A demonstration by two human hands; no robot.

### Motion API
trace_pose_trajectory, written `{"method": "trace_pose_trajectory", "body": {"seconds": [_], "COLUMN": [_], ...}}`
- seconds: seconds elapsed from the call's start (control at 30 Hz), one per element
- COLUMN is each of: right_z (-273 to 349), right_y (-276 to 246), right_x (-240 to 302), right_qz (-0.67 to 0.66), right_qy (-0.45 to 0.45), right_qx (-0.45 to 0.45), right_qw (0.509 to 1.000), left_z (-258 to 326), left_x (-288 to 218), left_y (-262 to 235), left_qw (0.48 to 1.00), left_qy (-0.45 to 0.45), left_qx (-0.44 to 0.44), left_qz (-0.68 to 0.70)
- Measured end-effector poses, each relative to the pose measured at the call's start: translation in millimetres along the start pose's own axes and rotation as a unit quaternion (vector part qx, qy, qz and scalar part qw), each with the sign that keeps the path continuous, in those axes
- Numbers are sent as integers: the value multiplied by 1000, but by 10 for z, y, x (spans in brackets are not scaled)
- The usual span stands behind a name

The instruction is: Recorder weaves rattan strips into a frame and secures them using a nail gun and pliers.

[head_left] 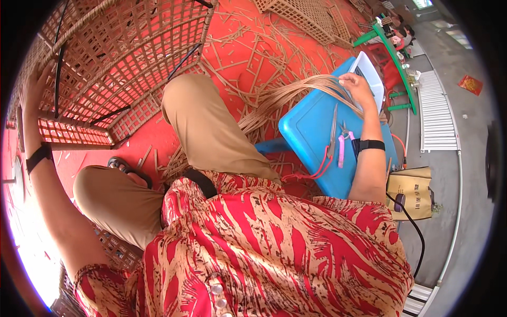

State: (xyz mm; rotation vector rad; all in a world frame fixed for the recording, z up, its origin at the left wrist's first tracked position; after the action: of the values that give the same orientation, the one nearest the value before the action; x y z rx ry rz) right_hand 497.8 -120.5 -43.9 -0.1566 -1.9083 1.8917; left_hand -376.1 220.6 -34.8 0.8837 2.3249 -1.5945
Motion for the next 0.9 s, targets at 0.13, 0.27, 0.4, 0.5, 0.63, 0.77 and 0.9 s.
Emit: {"method": "trace_pose_trajectory", "body": {"seconds": [0.13, 0.27, 0.4, 0.5, 0.63, 0.77, 0.9], "right_z": [8, 29, 46, 121, 309, 564, 1260], "right_y": [0, 2, -6, -38, -208, -896, -1585], "right_x": [-60, 14, 2, 76, 468, 1131, 2440], "right_qz": [-13, -66, -84, -63, -86, -100, -145], "right_qy": [19, 19, 44, 52, 26, -67, -149], "right_qx": [-44, -65, -42, -43, -57, -255, -412], "right_qw": [999, 996, 995, 996, 994, 959, 887], "left_z": [64, 131, 152, 180, 185, 142, 159], "left_x": [-144, -212, -358, -337, -429, -612, -680], "left_y": [-18, -84, -130, -49, -104, -84, -189], "left_qw": [997, 992, 979, 990, 994, 992, 985], "left_qy": [-71, -70, -48, -127, -73, -95, -111], "left_qx": [7, -12, -48, 52, -11, -5, 23], "left_qz": [-31, -108, -194, -22, -79, -79, -132]}}
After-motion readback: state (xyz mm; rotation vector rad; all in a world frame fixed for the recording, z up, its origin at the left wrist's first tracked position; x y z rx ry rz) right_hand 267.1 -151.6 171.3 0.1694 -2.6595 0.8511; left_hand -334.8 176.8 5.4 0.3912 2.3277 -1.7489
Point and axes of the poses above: each hand's wrist, its own z-axis away from the middle knuckle, its own y-axis out of the palm, x = y × z, the point moved 7 cm from there along -z, towards the middle knuckle, and after that the axes turned 12 degrees about z, right-handed, at the moved point
